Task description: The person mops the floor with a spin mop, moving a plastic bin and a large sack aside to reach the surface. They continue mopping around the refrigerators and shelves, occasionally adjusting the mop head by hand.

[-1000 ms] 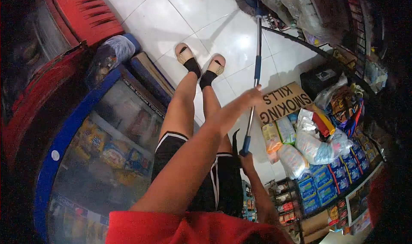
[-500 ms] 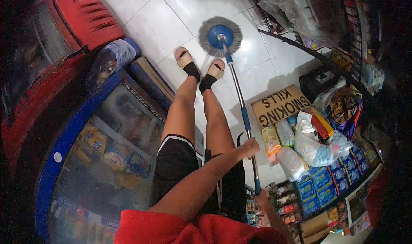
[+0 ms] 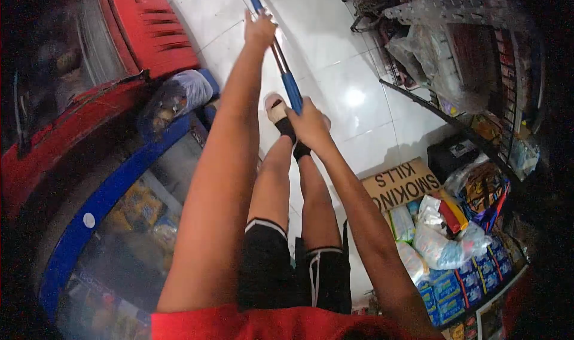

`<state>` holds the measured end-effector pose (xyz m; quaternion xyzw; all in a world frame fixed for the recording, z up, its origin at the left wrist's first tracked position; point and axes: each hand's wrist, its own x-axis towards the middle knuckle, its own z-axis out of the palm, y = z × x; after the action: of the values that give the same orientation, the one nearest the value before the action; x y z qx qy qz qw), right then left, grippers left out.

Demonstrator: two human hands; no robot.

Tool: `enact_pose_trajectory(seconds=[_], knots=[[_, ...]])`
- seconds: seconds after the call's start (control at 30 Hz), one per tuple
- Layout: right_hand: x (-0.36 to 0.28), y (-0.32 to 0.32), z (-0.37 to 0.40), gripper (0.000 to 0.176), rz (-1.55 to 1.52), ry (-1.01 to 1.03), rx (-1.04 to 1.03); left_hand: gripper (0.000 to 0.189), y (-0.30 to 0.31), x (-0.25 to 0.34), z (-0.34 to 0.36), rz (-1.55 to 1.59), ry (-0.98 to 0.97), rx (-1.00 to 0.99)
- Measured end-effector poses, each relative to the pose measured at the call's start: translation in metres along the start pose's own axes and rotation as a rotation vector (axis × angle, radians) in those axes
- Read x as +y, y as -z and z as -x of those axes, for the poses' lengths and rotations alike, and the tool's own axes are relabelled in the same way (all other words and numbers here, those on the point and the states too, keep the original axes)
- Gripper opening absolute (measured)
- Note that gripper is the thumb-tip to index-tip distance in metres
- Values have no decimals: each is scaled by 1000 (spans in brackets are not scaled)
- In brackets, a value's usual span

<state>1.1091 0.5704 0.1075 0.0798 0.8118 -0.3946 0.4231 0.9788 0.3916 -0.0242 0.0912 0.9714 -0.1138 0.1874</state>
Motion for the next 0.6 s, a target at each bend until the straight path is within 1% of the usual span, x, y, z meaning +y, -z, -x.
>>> enact_pose_trajectory(seconds=[0.07,0.1,0.13,0.17,0.2,0.23,0.27,0.3,0.33,0.37,0.4,0.43,0.47,0.5,0.53,0.57,0.6], knots=[[-16,8,-6,38,11,-20,-23,22,25,-18,-7,-94,11,-97],[-17,7,-3,35,20,-53,-54,22,11,-12,-2,-105,23,-36],[8,0,5,35,3,23,0,21,-14,3,4,-27,20,7],[51,-10,14,34,-15,118,58,22,-27,27,12,45,1,-169],[98,-17,28,37,-173,251,128,21,-51,60,29,-9,-40,-91],[126,1,57,41,-55,-73,-66,16,-109,111,44,95,-107,-33],[129,24,92,39,13,-219,-105,13,-173,163,57,195,-180,19],[181,35,126,42,161,-202,-83,14,-46,175,108,277,-277,-74],[182,57,160,44,116,-400,-155,13,-8,195,144,275,-285,108],[222,72,204,34,234,-326,-75,12,-94,315,158,586,-267,-79],[264,86,247,26,359,-261,12,13,-11,291,197,655,-397,-160],[214,109,269,30,298,-562,-40,11,7,299,224,1041,-413,239],[198,124,295,32,43,-680,-16,13,30,302,236,1337,-603,-30],[199,143,319,32,250,-769,-131,18,50,302,249,1469,-556,-28],[207,153,341,30,181,-857,-69,24,59,298,252,1598,-507,-25],[199,153,336,27,78,-919,-74,24,55,284,246,1595,-485,-3],[191,153,332,24,-21,-984,-74,28,44,267,243,2062,-367,-10]])
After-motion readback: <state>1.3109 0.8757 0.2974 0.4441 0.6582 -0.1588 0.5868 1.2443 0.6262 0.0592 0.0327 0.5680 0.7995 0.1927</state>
